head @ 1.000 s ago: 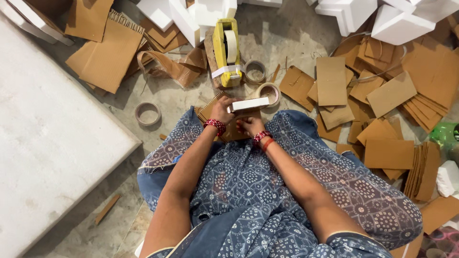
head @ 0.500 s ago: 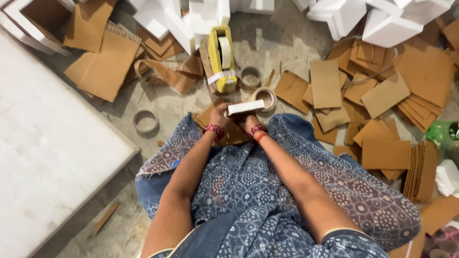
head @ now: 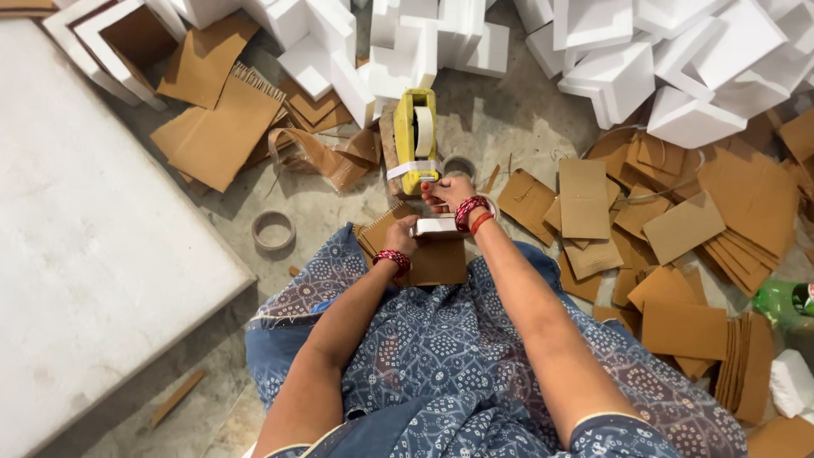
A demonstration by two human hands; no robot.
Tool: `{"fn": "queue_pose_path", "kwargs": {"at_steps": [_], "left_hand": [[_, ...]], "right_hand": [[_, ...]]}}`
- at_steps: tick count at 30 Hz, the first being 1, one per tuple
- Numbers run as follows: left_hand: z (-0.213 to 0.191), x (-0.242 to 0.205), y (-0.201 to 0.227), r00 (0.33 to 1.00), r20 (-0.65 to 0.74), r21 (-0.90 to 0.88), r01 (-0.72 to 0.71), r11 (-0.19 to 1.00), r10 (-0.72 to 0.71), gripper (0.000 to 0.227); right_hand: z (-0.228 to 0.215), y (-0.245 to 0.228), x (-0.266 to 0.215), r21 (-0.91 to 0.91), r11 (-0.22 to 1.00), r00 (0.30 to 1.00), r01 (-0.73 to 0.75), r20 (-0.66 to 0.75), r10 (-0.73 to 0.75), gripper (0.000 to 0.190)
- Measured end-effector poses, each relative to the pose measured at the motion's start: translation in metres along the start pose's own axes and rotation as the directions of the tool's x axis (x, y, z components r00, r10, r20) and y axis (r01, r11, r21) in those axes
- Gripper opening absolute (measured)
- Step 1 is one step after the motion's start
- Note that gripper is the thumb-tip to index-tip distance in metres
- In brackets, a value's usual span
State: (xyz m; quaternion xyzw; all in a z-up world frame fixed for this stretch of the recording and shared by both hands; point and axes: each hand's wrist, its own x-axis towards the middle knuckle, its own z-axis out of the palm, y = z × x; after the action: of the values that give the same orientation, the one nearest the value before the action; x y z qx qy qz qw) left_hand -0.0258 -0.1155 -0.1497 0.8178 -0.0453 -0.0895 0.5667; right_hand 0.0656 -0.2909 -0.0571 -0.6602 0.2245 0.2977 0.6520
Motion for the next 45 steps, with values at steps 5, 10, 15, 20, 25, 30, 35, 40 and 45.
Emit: {"fn": "queue_pose_path", "kwargs": {"at_steps": [5,10,15,20,25,30,35,40,45], "left_hand": [[-0.002,-0.002,0.006,1.0,-0.001,0.003,0.028,1.0,-0.028,0.046],[0.006,-0.014,0.013,0.995,-0.098,0.072,-0.012,0.997,0.019,0.035],[-0.008,-0.019,0.037,0.982,-0.129,0.009,0.138,0.99,-0.135,0.037],[-0.006,-0.013,0.035,0.979,-0.203,-0.018,0.011,1.0,-0.014,0.045],[0.008,-0.011,0.003,0.963,-0.143,0.249,-0.187,0.95,0.227,0.067],[0.006,0.0,-0.003,0.994,-0.037,0.184,-0.095,0.978,0.103,0.04],[0.008,-0.003,-0.002,0.976,-0.095,0.271,-0.165,0.948,0.197,0.028],[0.005,-0.012,0.004,0.985,-0.066,0.378,-0.125,0.917,0.161,0.028],[-0.017,-0.025,0.033,0.995,0.005,0.018,0.095,0.995,-0.095,0.054]], "right_hand": [[0.008,0.033,0.017,-0.071,0.958,0.952,0.276,-0.116,-0.283,0.016],[0.004,0.063,0.054,-0.527,0.834,0.963,0.164,-0.097,-0.251,0.022],[0.0,0.067,0.08,-0.976,0.217,0.997,-0.006,0.011,0.077,0.04],[-0.001,0.046,0.078,-0.995,0.067,0.993,-0.071,-0.064,0.095,0.035],[-0.003,0.06,0.054,-0.923,0.364,0.985,-0.123,-0.159,-0.069,0.032],[0.003,0.048,0.006,-0.759,0.578,0.838,0.3,-0.081,-0.54,0.031],[0.01,0.044,-0.088,-0.828,-0.079,0.626,0.555,0.477,-0.617,0.057],[0.03,0.038,-0.116,-0.937,-0.045,0.782,0.347,0.315,-0.538,0.052],[0.018,0.043,-0.153,-0.936,0.088,0.645,0.341,0.165,-0.746,0.046]]}}
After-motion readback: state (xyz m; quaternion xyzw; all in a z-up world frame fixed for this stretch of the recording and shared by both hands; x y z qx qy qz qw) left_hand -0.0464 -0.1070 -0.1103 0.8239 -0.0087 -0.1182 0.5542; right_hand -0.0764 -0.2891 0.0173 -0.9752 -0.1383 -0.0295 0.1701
